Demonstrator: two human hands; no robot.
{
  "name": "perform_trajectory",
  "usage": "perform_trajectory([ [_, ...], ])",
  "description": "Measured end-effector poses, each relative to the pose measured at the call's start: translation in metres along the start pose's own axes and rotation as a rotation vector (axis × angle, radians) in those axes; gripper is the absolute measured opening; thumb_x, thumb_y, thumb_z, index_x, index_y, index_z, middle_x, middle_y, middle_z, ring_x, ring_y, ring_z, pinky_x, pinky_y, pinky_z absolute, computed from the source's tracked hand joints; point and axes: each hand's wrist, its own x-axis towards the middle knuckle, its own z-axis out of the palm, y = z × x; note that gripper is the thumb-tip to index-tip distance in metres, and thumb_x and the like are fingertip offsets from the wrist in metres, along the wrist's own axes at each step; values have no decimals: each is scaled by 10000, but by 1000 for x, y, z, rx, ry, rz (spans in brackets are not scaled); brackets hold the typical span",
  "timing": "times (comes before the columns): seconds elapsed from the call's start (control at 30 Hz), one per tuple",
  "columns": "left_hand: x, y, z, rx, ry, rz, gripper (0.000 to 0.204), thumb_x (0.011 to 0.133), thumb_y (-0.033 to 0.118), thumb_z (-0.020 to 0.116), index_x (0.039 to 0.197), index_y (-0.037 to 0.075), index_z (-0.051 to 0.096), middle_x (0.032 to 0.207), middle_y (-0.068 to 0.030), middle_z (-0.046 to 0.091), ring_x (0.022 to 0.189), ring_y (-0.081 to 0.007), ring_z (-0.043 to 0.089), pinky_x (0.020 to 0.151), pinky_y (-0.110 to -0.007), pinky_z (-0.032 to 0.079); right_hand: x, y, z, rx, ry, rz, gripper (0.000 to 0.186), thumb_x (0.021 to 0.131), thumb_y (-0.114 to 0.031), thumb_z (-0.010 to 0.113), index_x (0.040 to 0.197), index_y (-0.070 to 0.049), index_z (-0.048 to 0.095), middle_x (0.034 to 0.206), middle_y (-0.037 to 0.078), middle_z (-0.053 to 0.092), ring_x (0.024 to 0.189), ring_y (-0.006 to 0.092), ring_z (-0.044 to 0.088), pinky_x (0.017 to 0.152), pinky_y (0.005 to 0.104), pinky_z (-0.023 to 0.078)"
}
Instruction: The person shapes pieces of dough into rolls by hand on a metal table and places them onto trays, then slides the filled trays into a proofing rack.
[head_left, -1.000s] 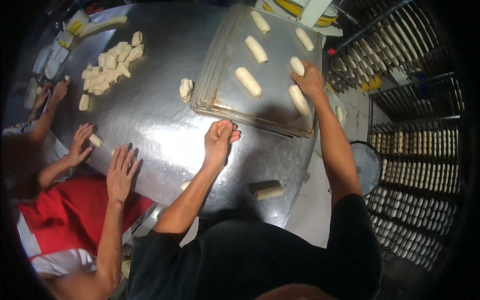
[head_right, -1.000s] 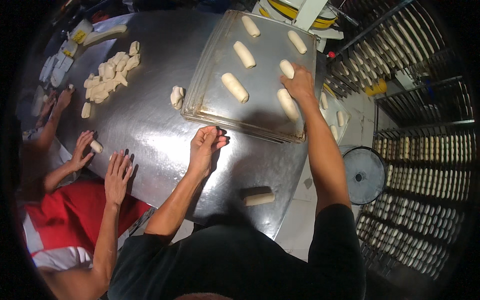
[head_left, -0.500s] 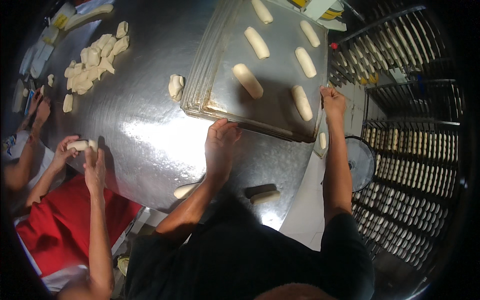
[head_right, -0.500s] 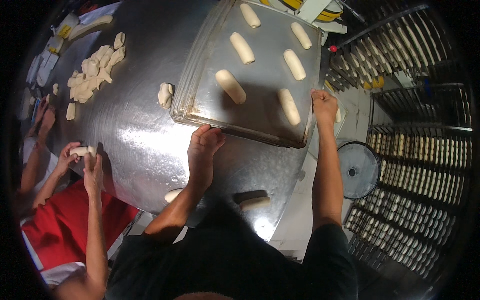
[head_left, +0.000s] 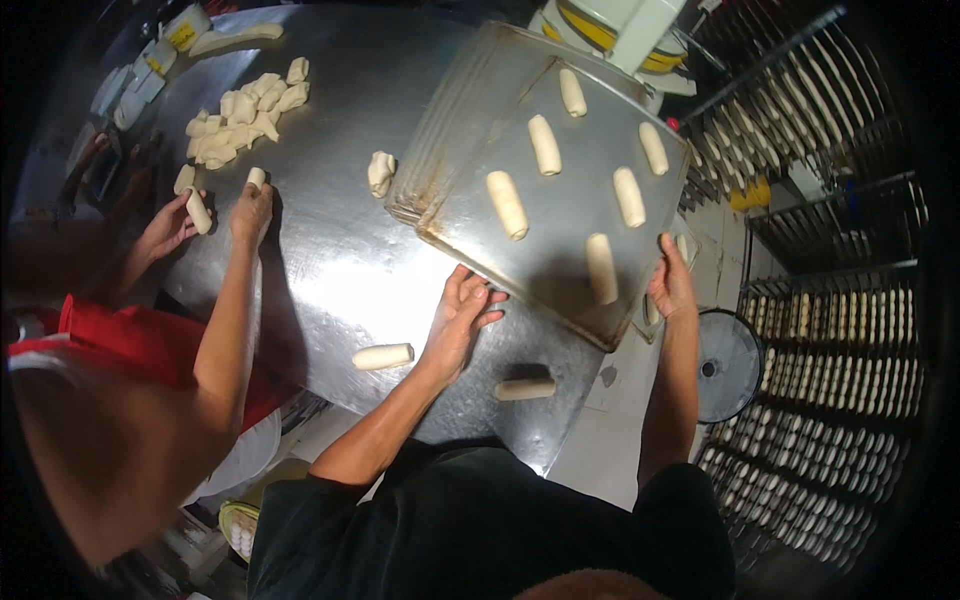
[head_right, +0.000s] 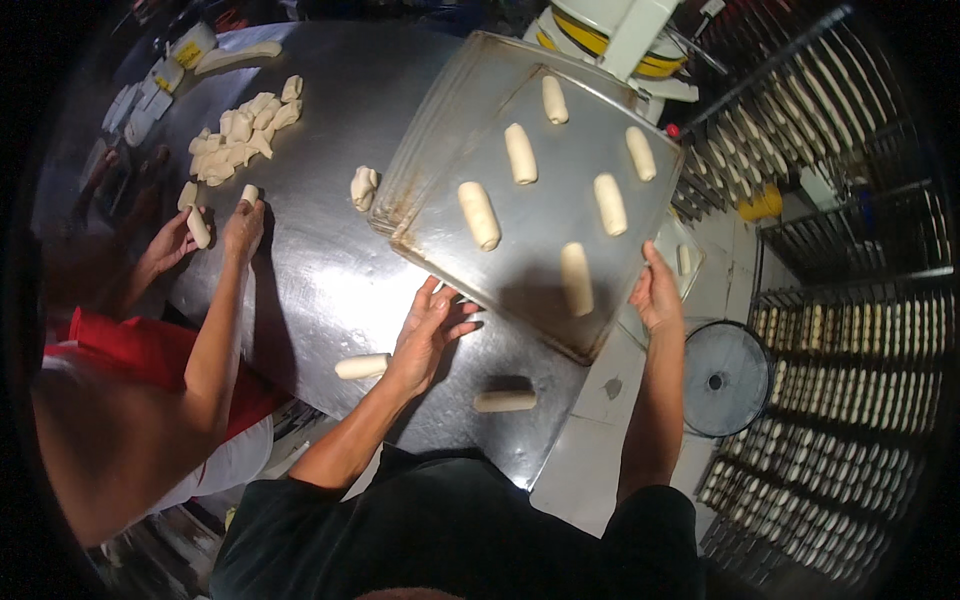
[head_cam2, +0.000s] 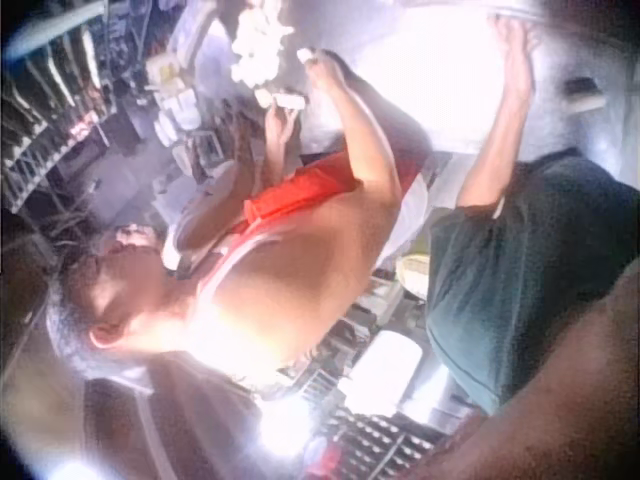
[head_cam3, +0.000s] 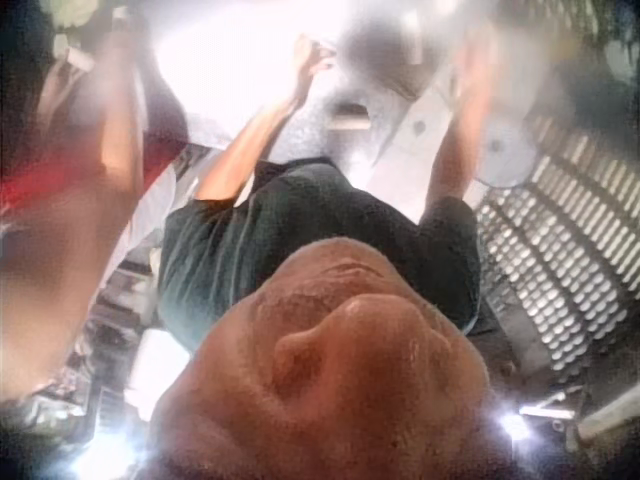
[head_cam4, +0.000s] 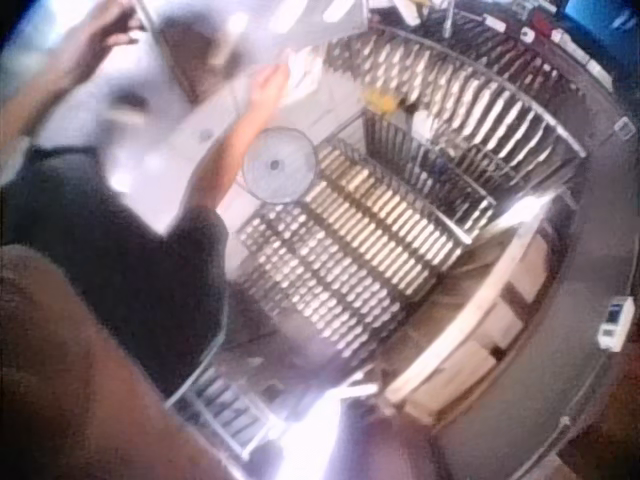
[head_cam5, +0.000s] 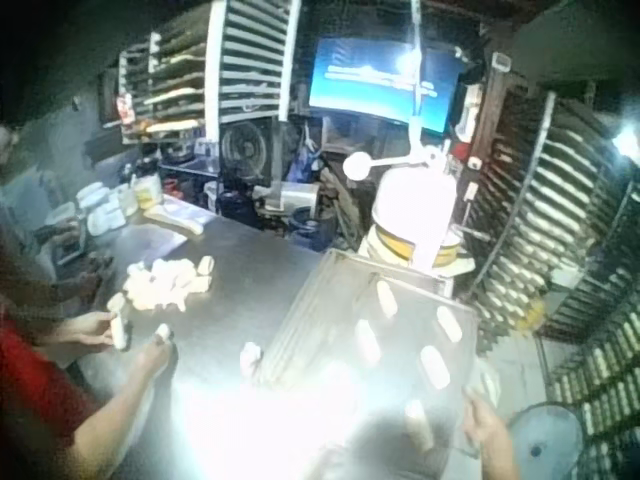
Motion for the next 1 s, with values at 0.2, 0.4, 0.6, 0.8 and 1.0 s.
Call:
perform_trajectory([
  [0.2, -30, -9, 16, 188, 161, -62, 791, 1050, 304, 646, 1621, -19, 204, 1125, -53, 639, 963, -136, 635, 915, -346, 544, -47, 67, -22, 158, -226, 112, 484, 1012, -364, 675, 1337, -14, 593, 1277, 110, 678, 1175, 244, 656, 1015, 446, 537],
  [0.4, -64, -33, 43, 352, 139, 171, 647, 1036, 349, 628, 1533, 12, 388, 1100, -47, 678, 1029, -147, 636, 964, -385, 504, -93, 80, -74, 553, -307, 15, 301, 912, -151, 724, 1184, -32, 676, 1153, 95, 717, 1092, 256, 672, 1001, 436, 534],
  [0.6, -97, -120, 149, 352, 12, 144, 370, 1054, 361, 478, 1277, 82, 578, 1187, -73, 639, 1005, -171, 660, 942, -369, 536, -189, 34, -217, 553, -90, -37, 476, 894, -235, 672, 1287, 31, 641, 1278, 152, 692, 1193, 330, 648, 1061, 476, 503],
  [0.8, -110, -250, 227, 404, -245, -195, 517, 1013, 451, 609, 1412, 125, 566, 1243, -66, 645, 959, -147, 640, 873, -324, 523, -237, -13, -329, 564, 140, -323, 570, 902, -282, 650, 1378, 27, 599, 1443, 183, 591, 1321, 356, 558, 1131, 518, 447],
  [1.0, -66, -370, 244, 425, -350, -575, 515, 1040, 447, 583, 1409, 89, 548, 1324, -82, 626, 1058, -206, 628, 936, -398, 538, -239, -42, -425, 702, 317, -549, 497, 858, -185, 737, 1297, 29, 649, 1386, 170, 639, 1283, 328, 583, 1148, 527, 415],
])
